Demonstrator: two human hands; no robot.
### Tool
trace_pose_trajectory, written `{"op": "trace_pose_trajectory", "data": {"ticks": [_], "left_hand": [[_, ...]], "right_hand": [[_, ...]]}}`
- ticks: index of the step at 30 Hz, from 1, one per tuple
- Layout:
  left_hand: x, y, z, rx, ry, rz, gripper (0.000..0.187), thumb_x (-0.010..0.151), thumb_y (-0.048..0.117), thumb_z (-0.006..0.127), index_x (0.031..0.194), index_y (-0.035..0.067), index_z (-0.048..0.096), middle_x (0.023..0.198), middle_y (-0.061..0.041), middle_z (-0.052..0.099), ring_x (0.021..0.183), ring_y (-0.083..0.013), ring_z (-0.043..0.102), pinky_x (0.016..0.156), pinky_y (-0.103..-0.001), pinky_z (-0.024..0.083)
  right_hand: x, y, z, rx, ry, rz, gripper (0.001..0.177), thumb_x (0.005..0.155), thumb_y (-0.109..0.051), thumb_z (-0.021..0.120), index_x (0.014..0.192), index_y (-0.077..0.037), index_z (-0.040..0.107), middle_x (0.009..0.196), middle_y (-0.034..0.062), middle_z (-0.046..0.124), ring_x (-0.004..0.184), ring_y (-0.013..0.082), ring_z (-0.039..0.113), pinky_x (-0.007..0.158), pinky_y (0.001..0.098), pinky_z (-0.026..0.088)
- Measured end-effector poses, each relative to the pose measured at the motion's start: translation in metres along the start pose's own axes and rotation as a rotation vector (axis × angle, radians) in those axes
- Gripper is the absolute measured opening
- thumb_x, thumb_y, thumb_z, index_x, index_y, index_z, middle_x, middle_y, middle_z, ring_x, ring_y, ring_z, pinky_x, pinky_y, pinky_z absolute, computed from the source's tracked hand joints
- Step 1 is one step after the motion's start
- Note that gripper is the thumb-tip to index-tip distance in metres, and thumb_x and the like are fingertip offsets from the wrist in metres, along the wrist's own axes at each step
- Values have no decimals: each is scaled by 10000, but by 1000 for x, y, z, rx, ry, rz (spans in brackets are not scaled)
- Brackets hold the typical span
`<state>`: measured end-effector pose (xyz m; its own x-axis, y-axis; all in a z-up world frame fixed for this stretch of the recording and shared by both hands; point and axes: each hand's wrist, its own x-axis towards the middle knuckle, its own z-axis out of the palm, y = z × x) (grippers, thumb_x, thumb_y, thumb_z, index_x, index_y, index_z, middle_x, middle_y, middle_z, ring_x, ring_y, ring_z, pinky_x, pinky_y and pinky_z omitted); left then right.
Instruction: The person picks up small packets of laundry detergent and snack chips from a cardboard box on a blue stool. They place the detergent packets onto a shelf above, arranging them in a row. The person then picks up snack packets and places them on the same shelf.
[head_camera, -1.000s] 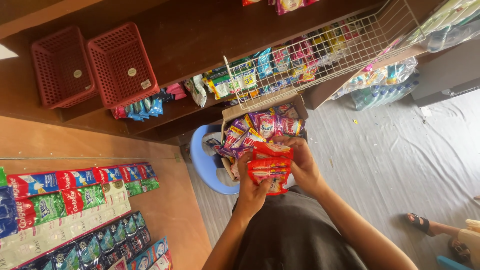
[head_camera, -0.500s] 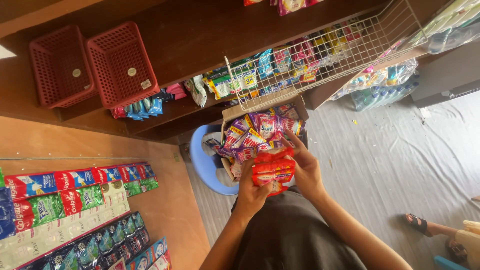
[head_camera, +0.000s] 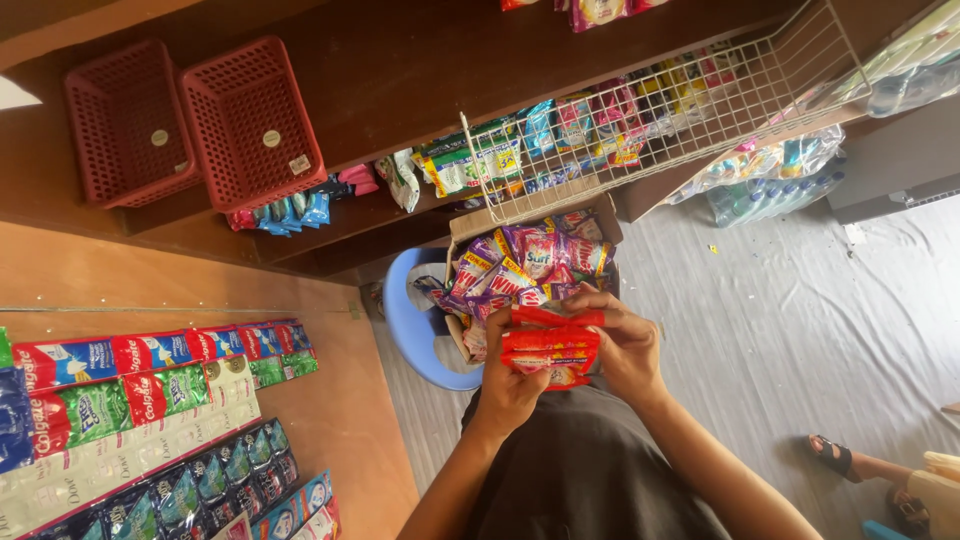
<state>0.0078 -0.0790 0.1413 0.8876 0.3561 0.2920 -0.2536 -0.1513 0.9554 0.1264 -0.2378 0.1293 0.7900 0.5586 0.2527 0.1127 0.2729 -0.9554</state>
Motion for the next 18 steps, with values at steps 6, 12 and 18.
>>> {"op": "trace_pose_trajectory", "data": {"ticks": [6, 12, 18], "left_hand": [[20, 23, 4, -88, 109, 66, 663, 1034, 338, 691, 1513, -17, 399, 1639, -138, 187, 1519, -282, 302, 1262, -426, 283], [-7, -18, 6, -199, 22, -204, 414, 1051, 229, 652, 1364, -21, 549, 1286, -134, 660, 1181, -202, 644, 1043, -352, 525], [-3, -38, 28, -710, 443, -490, 291, 1035, 105, 578, 1294, -20, 536, 1219, -111, 661, 1082, -175, 650, 933, -334, 545]], "right_hand": [[-1, -7, -1, 191, -56, 87, 166, 999, -58, 640, 1122, 21, 719, 1257, 211, 692, 1238, 308, 660, 1113, 489, 485], [16, -37, 3, -41, -198, 83, 327, 1105, -238, 504, 1231, 7, 679, 1431, 232, 635, 1336, 322, 605, 1156, 462, 443], [-4, 0, -8, -566, -306, 53, 966, 815, -542, 772, 1528, 10, 427, 1601, 240, 408, 1483, 358, 429, 1165, 472, 383]]}}
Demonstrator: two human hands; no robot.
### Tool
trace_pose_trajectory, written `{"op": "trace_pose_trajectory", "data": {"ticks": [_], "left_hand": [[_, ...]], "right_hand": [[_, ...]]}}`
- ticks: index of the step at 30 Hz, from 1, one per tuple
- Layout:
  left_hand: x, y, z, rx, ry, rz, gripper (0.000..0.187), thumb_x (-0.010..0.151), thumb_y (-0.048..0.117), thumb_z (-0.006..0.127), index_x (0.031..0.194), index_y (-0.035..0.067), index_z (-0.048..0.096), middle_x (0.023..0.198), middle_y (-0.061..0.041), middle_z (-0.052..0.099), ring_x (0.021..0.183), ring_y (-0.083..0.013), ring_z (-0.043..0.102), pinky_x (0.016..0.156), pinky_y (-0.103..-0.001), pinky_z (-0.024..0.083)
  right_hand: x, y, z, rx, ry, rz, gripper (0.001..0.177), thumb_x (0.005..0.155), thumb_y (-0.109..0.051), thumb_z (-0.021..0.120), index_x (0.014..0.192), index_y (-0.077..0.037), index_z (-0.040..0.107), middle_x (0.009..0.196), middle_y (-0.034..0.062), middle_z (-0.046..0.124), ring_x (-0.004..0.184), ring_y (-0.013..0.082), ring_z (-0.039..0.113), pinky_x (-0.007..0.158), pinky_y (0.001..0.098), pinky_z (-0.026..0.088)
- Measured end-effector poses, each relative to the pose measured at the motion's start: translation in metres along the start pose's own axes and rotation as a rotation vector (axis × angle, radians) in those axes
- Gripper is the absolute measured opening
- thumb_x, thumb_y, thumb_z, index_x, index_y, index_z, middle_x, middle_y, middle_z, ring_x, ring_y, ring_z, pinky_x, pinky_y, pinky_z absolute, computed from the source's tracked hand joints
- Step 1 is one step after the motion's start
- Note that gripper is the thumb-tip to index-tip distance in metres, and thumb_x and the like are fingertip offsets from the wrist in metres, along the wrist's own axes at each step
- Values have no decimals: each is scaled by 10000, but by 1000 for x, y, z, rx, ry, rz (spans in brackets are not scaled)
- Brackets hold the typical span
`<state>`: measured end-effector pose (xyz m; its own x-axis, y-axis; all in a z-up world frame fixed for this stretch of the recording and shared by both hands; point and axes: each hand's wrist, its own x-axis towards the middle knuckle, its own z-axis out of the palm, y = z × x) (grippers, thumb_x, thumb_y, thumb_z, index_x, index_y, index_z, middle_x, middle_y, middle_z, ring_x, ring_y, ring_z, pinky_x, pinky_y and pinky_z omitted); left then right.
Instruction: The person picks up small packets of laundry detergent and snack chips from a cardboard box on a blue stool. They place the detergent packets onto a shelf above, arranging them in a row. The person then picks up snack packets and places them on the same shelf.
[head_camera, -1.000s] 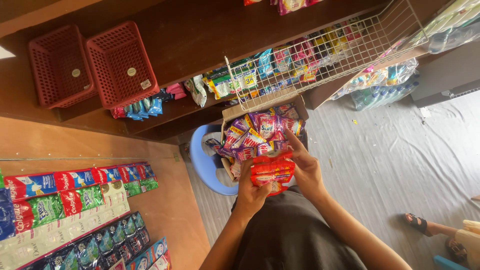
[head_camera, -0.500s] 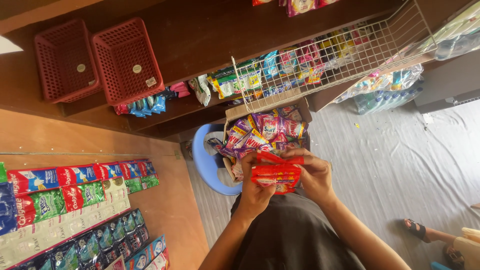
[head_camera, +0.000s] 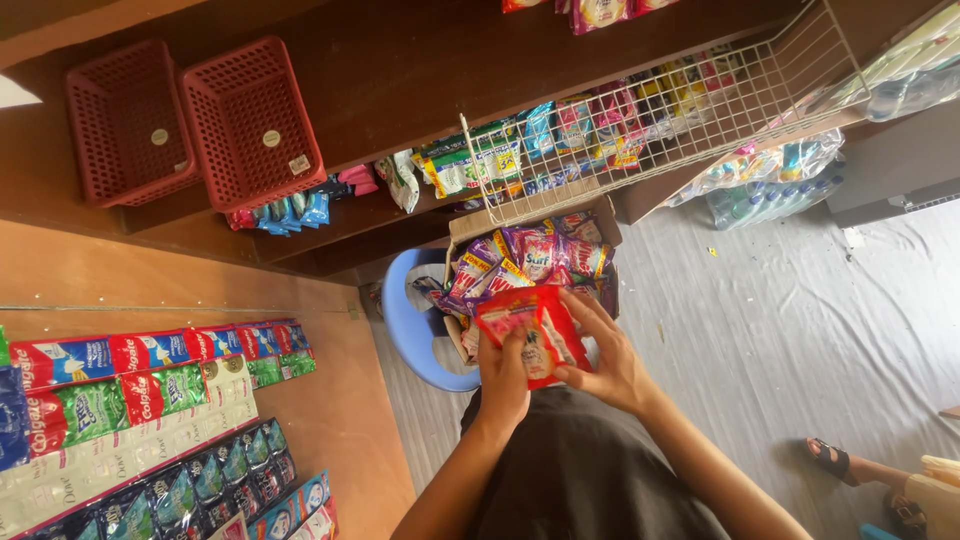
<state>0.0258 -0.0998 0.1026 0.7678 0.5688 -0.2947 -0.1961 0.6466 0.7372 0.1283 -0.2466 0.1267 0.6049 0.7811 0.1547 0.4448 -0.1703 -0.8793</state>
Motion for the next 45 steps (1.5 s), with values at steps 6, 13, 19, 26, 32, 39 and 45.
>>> {"op": "trace_pose_trajectory", "data": {"ticks": [6, 13, 19, 26, 32, 39, 45], "left_hand": [[11, 9, 9, -279, 149, -199, 390, 1025, 262, 501, 1342, 37, 527, 1240, -99, 656, 1120, -198, 667, 953, -364, 548], [0, 2, 38, -185, 287, -194, 505, 1019, 352, 446, 1468, 132, 382, 1381, -90, 529, 1255, -220, 554, 1058, -408, 467], [-2, 8, 36, -343, 183, -94, 595, 996, 382, 489, 1508, 115, 341, 1476, -98, 502, 1347, -244, 514, 1124, -415, 424], [17, -24, -42, -365, -209, -41, 683, 1016, 410, 555, 1622, 193, 328, 1562, -50, 453, 1372, -242, 463, 1120, -469, 406], [10, -81, -57, -506, -354, -361, 661, 1100, 515, 472, 1592, 88, 355, 1608, -125, 429, 1478, -313, 425, 1225, -552, 358], [2, -72, -52, -656, -218, -428, 708, 1024, 484, 578, 1556, 66, 370, 1551, -146, 490, 1435, -335, 487, 1192, -598, 418], [-5, -44, -39, -551, -244, -418, 645, 960, 306, 706, 1501, 107, 417, 1430, -142, 554, 1307, -365, 554, 972, -595, 531]], "right_hand": [[2, -8, 20, 794, 216, 284, 1262, 757, -635, 815, 1618, -42, 108, 1605, 173, 341, 1407, 333, 460, 1124, 483, 429], [-9, 13, 60, 406, 232, 193, 1397, 685, -388, 933, 1604, -13, -52, 1539, 220, 427, 1442, 293, 418, 1186, 459, 337], [16, -17, 42, 347, 267, 396, 1092, 787, -261, 858, 1541, -1, 112, 1421, 196, 578, 1307, 265, 600, 1084, 408, 504], [43, -79, -29, -29, 88, 376, 907, 761, -301, 832, 1468, -13, 342, 1258, 189, 695, 1178, 297, 687, 967, 416, 550], [67, -104, -33, -384, -203, 432, 948, 669, -441, 862, 1413, -33, 440, 1265, 257, 632, 1110, 426, 650, 886, 490, 537], [84, -92, -37, -322, -327, 531, 921, 687, -503, 817, 1424, -38, 520, 1209, 223, 699, 1061, 360, 715, 899, 441, 552], [80, -89, -31, -361, -172, 491, 780, 758, -494, 805, 1377, -61, 611, 1199, 205, 726, 1087, 349, 707, 915, 435, 543]]}}
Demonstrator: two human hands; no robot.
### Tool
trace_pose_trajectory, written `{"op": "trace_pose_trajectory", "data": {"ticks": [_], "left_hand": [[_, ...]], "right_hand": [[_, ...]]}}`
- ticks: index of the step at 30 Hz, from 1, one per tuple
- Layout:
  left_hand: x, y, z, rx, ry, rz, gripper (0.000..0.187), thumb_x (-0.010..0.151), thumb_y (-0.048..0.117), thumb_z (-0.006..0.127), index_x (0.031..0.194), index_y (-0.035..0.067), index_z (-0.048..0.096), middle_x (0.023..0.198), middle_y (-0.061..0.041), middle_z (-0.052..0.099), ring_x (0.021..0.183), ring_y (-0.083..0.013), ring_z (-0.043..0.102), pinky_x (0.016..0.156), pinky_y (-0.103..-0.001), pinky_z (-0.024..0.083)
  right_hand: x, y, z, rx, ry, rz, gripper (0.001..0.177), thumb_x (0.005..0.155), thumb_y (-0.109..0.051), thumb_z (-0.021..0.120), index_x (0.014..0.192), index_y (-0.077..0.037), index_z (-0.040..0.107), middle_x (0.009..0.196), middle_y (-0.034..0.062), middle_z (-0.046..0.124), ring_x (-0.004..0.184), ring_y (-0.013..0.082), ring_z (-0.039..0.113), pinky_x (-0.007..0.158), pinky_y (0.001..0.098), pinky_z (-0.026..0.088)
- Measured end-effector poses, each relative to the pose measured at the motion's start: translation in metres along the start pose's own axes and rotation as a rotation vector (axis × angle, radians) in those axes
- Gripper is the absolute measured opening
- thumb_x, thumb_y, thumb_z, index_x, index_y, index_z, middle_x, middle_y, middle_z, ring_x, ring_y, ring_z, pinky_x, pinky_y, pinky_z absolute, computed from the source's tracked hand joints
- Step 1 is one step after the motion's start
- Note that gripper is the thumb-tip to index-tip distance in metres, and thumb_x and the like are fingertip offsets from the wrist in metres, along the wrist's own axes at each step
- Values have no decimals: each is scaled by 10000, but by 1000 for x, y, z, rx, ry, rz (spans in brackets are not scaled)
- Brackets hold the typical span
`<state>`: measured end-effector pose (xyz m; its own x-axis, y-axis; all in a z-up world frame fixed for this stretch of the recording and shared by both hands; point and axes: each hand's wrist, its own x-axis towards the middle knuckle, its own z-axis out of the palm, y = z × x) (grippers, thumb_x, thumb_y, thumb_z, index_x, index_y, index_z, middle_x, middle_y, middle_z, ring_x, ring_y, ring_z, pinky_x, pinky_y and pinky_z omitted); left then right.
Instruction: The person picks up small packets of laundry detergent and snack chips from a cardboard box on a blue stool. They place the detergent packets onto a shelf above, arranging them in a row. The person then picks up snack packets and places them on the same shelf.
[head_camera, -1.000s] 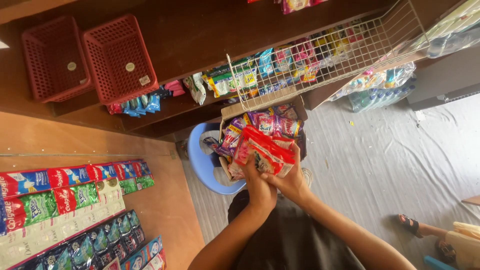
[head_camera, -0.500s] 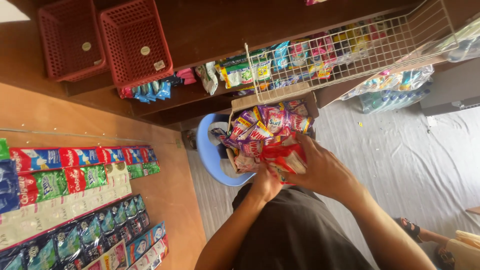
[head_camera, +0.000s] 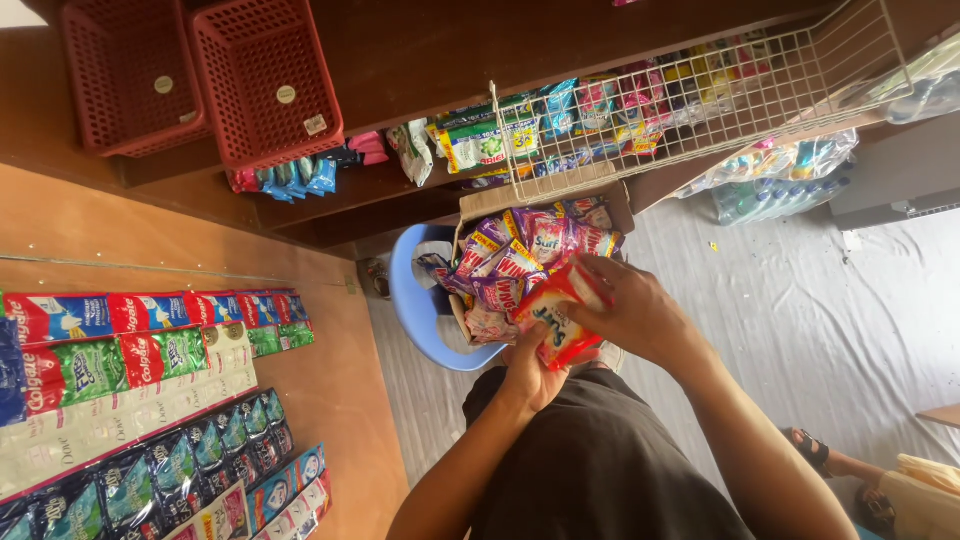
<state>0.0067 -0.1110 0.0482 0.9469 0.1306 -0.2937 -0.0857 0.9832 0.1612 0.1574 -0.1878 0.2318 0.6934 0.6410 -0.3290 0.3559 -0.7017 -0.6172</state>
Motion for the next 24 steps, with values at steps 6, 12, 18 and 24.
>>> {"op": "trace_pose_trajectory", "data": {"ticks": [6, 12, 18, 24], "left_hand": [[1, 6, 9, -2, 98, 40, 612, 944, 170, 734, 1485, 115, 452, 1393, -81, 595, 1287, -257, 616, 957, -483, 597], [1, 21, 54, 72, 30, 186, 548, 906, 144, 731, 1392, 107, 481, 1275, -91, 631, 1151, -257, 646, 832, -425, 603], [-2, -18, 30, 261, 61, 270, 621, 908, -5, 805, 1430, 38, 472, 1329, -77, 586, 1209, -185, 581, 989, -306, 496], [-13, 5, 52, 489, 8, 299, 808, 843, 189, 865, 1493, 30, 413, 1433, -113, 542, 1349, -252, 516, 1179, -440, 378]], "right_hand": [[-4, 26, 21, 293, 120, 65, 675, 838, -433, 753, 1415, -103, 631, 1237, 129, 762, 1078, 227, 774, 934, 359, 593], [-17, 58, 81, 1242, 137, -421, 1141, 833, -435, 865, 1645, -68, 151, 1583, 173, 451, 1452, 252, 486, 1161, 409, 456], [-19, 55, 96, 1195, 341, -193, 954, 815, -233, 849, 1563, -28, 294, 1425, 165, 527, 1297, 212, 532, 1080, 408, 471], [-25, 88, 87, 966, 416, -294, 568, 962, -108, 696, 1443, -8, 410, 1441, 112, 481, 1365, 191, 475, 1147, 361, 412]]}}
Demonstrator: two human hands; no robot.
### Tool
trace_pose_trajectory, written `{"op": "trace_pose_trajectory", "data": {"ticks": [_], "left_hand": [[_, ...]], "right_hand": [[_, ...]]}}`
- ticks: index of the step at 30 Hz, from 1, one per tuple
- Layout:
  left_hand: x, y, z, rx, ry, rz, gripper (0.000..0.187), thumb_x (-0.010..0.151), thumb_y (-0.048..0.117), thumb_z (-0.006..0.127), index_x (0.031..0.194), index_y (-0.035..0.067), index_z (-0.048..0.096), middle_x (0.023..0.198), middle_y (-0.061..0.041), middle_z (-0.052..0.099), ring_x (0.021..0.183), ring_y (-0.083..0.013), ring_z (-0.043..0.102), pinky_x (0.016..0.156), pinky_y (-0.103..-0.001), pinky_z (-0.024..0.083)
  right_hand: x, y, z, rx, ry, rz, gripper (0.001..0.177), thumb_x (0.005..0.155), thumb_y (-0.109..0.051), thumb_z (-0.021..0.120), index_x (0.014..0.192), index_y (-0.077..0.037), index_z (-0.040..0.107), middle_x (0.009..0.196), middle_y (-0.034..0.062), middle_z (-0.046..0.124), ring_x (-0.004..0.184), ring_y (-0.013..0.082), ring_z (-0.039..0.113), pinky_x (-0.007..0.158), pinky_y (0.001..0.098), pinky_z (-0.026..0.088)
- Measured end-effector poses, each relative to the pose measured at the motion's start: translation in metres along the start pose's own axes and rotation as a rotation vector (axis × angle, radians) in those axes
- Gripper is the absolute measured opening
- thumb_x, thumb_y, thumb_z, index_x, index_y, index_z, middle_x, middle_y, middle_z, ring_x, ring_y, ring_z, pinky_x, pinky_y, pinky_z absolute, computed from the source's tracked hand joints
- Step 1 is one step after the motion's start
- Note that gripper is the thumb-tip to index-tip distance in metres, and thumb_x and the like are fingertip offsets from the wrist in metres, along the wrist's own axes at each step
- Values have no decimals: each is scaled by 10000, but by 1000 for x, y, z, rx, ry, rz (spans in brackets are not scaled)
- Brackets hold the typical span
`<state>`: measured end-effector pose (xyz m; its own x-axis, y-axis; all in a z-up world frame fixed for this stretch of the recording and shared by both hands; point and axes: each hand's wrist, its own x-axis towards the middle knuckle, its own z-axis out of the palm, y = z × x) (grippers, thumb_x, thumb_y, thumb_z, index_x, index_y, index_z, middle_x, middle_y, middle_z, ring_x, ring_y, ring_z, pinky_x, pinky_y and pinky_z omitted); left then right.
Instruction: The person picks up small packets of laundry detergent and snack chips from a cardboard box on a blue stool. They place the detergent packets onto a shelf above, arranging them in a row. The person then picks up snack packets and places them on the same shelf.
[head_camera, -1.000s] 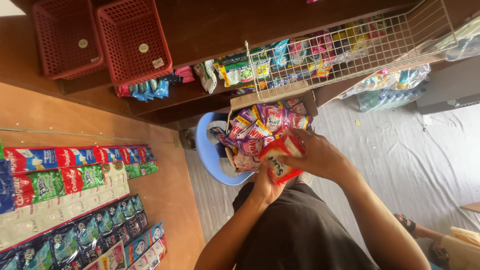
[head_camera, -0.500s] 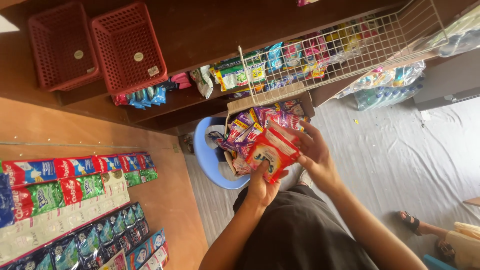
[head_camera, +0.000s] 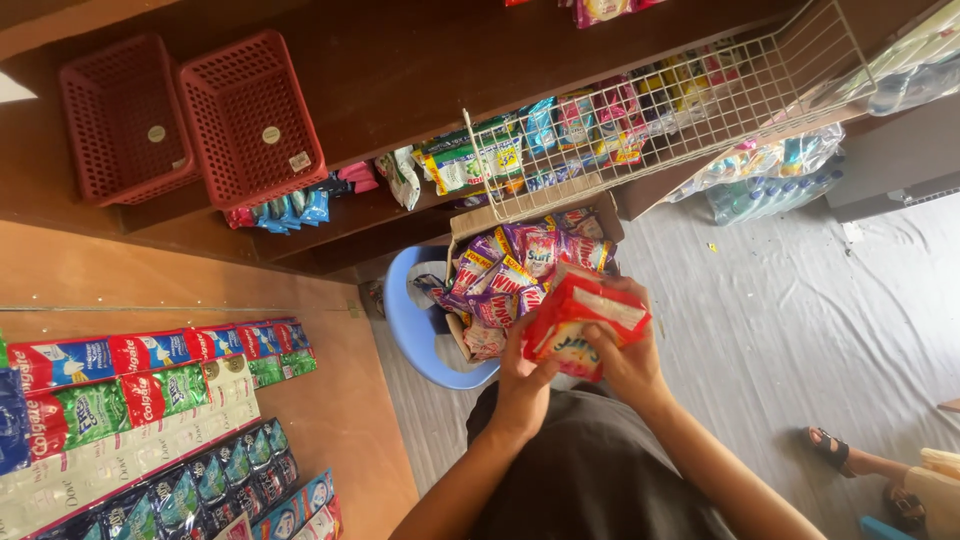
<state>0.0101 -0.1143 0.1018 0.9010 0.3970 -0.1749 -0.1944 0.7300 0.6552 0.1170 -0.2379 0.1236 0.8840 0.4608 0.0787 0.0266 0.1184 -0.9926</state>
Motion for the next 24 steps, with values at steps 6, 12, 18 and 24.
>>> {"op": "trace_pose_trajectory", "data": {"ticks": [6, 12, 18, 24], "left_hand": [[21, 50, 14, 421, -263, 138, 947, 856, 464, 810, 1557, 77, 304, 1565, -59, 407, 1490, -182, 360, 1222, -360, 287], [4, -8, 11, 414, 16, 146, 533, 1081, 419, 562, 1421, 12, 518, 1385, -107, 597, 1279, -185, 574, 1111, -354, 454], [9, 12, 43, 381, 89, 63, 488, 1057, 267, 582, 1429, -25, 460, 1354, -147, 583, 1213, -200, 575, 1026, -336, 487], [20, 14, 57, 312, 254, 36, 541, 1062, 339, 546, 1480, 22, 415, 1344, -134, 584, 1179, -183, 586, 996, -346, 497]], "right_hand": [[5, -33, -10, -307, -257, -248, 609, 895, -138, 778, 1403, -37, 457, 1363, 136, 519, 1363, 285, 515, 1164, 398, 424], [18, -63, 14, -449, -341, -19, 696, 949, -204, 692, 1495, 9, 317, 1452, 196, 504, 1346, 324, 546, 1093, 415, 440], [20, -62, 22, -529, -183, -10, 726, 972, -193, 646, 1556, 19, 269, 1458, 247, 499, 1364, 350, 517, 1091, 429, 420], [21, -51, -6, -416, -32, 222, 642, 1009, -267, 557, 1586, -72, 353, 1283, 145, 700, 1194, 219, 679, 1012, 354, 527]]}}
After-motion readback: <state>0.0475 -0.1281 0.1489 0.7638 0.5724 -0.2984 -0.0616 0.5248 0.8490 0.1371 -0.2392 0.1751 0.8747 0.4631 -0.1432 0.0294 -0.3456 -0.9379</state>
